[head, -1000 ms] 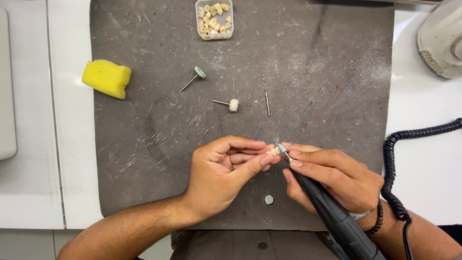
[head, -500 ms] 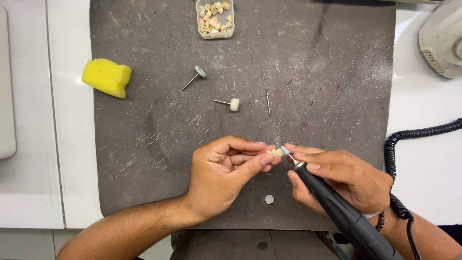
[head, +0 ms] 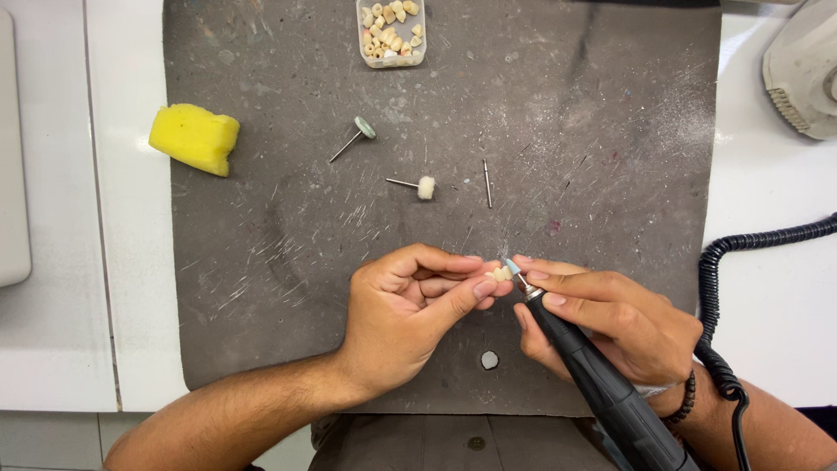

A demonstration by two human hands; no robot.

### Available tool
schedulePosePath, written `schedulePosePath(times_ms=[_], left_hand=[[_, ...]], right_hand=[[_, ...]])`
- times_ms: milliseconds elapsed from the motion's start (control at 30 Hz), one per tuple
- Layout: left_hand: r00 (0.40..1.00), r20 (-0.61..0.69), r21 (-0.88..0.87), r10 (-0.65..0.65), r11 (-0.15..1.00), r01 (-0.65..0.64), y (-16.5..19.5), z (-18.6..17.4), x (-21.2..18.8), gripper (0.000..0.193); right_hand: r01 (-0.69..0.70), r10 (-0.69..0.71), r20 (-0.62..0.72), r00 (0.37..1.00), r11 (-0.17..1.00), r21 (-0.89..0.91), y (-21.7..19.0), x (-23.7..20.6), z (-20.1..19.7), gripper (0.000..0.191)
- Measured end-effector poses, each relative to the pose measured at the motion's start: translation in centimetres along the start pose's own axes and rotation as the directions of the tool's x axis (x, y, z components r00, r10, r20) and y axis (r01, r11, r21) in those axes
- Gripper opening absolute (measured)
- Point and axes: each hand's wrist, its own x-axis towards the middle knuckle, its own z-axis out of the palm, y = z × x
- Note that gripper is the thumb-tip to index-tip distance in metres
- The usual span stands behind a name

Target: The person holds a small dental prosthesis in one hand and uses a rotary grinding tool with a mounted stone bit to grind and smooth its surfaces, repositioning the prosthesis repeatedly to work different areas. A container of similar dental pieces sits on the bench beside the work mat.

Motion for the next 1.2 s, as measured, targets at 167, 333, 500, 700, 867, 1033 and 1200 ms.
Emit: schedulePosePath(times_ms=[167,333,500,700,867,1033,1200], left_hand=[[0.999,0.022,0.057,0.024,0.998,-0.025,0.2,-0.1,0.0,0.017],[0.999,0.020,0.058,0.048,0.997,-0.050,0.1,0.0,-0.1,0.017],[0.999,0.014,0.054,0.046,0.997,-0.047,0.0,0.1,-0.2,0.017],[0.999,0.007,0.060,0.032,0.998,-0.033,0.0,-0.1,-0.2,0.018],[0.999,-0.001,0.049,0.040,0.998,-0.040,0.0,-0.1,0.0,0.019],[0.999,0.007,0.053,0.043,0.998,-0.043,-0.2,-0.2,0.0,0.019],[0.998,-0.012,0.044,0.068,0.997,-0.067,-0.3,-0.1,0.0,0.021]], right_hand=[[-0.050,0.049,0.025,0.998,0.998,0.042,0.1,-0.3,0.0,0.036],[-0.075,0.070,0.036,0.997,0.982,0.171,0.7,-0.7,0.0,0.040],[-0.060,0.059,0.004,0.998,0.996,0.068,0.7,-1.4,0.1,0.045],[-0.056,0.046,0.070,0.996,0.988,0.146,1.3,-1.6,0.1,0.047],[-0.072,0.066,0.052,0.996,0.988,0.134,1.0,-1.5,-0.1,0.048],[-0.077,0.071,0.042,0.997,0.986,0.148,0.8,-1.2,0.0,0.046],[-0.067,0.061,0.040,0.997,0.984,0.167,0.9,-1.0,-0.1,0.044]])
